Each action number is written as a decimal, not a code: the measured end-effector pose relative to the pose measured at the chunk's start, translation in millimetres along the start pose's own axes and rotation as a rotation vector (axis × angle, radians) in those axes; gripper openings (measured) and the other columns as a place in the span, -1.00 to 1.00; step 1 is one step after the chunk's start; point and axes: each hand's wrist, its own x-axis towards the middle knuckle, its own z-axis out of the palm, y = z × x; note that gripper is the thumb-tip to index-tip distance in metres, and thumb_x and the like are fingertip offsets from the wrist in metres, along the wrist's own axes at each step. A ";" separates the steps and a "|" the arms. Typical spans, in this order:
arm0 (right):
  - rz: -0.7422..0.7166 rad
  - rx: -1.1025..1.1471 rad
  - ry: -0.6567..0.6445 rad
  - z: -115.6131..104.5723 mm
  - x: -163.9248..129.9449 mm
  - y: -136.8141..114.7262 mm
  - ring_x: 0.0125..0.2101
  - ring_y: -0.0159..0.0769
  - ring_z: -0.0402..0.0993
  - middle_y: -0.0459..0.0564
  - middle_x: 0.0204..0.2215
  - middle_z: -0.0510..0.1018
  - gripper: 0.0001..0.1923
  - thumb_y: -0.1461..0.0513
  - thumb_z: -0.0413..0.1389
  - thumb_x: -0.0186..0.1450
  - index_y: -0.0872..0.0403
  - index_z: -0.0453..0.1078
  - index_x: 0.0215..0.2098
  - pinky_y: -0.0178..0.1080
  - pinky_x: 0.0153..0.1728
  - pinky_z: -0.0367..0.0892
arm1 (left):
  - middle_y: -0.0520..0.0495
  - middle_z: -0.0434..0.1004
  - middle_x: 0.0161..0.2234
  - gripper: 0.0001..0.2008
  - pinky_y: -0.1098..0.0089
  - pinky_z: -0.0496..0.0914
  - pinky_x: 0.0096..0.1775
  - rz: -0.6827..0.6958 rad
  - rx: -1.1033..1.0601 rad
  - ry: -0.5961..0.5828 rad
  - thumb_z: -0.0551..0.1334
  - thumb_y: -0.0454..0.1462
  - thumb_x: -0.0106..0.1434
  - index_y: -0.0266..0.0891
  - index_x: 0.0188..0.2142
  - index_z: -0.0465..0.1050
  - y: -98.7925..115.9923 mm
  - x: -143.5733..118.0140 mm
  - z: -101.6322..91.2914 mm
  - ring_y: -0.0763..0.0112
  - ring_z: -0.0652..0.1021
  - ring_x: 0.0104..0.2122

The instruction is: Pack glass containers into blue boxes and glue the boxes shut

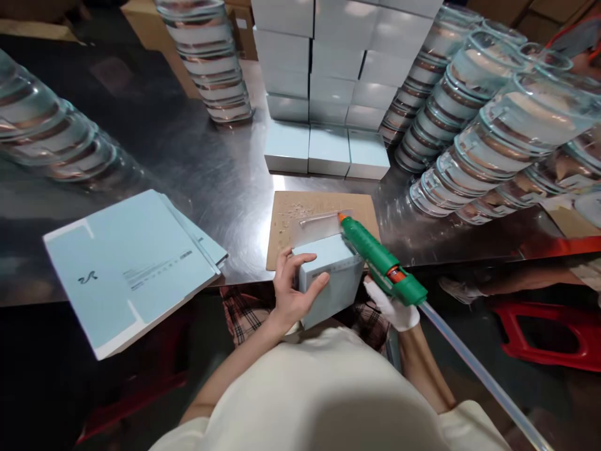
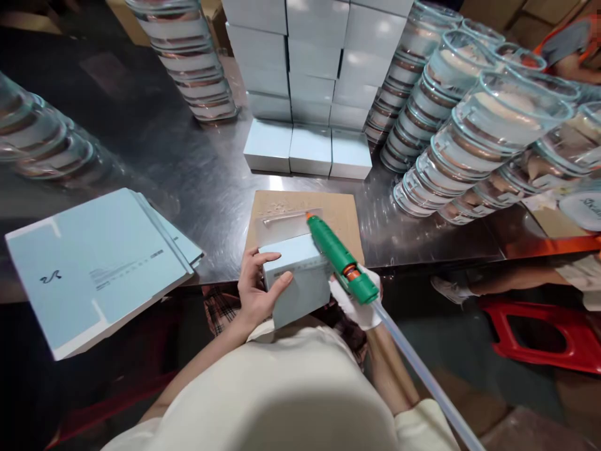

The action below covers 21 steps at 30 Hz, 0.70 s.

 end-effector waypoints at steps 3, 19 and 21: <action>0.137 0.028 0.087 -12.8 15.5 1.0 -0.57 -0.22 0.44 -0.07 -0.58 0.53 -0.56 -0.14 0.39 0.08 0.00 0.46 -0.37 -0.18 -0.54 0.40 | -0.11 0.55 -0.08 -0.66 0.20 0.38 0.13 -0.097 -0.005 -0.015 0.47 -0.01 0.24 -0.10 -0.08 0.59 -2.6 -0.6 -7.1 0.10 0.47 0.14; 0.125 0.033 -0.041 -2.0 98.5 -42.8 -0.17 -0.11 0.64 0.03 -0.27 0.73 -0.50 -0.11 0.42 0.12 0.08 0.64 -0.18 -0.21 -0.17 0.51 | -0.14 0.52 0.01 -0.52 0.24 0.47 -0.02 -0.207 -0.209 -0.022 0.48 0.16 0.12 -0.11 -0.18 0.56 -1.2 8.0 -22.7 0.13 0.58 0.01; 0.060 0.211 -0.259 13.9 87.2 -52.8 -0.08 -0.08 0.64 0.02 -0.13 0.73 -0.38 -0.11 0.46 0.06 0.07 0.64 -0.04 -0.10 0.00 0.53 | -0.20 0.51 0.09 -0.51 0.15 0.44 0.12 -0.181 -0.209 -0.027 0.47 0.17 0.13 -0.12 -0.20 0.53 -2.2 7.6 -19.0 -0.01 0.52 0.19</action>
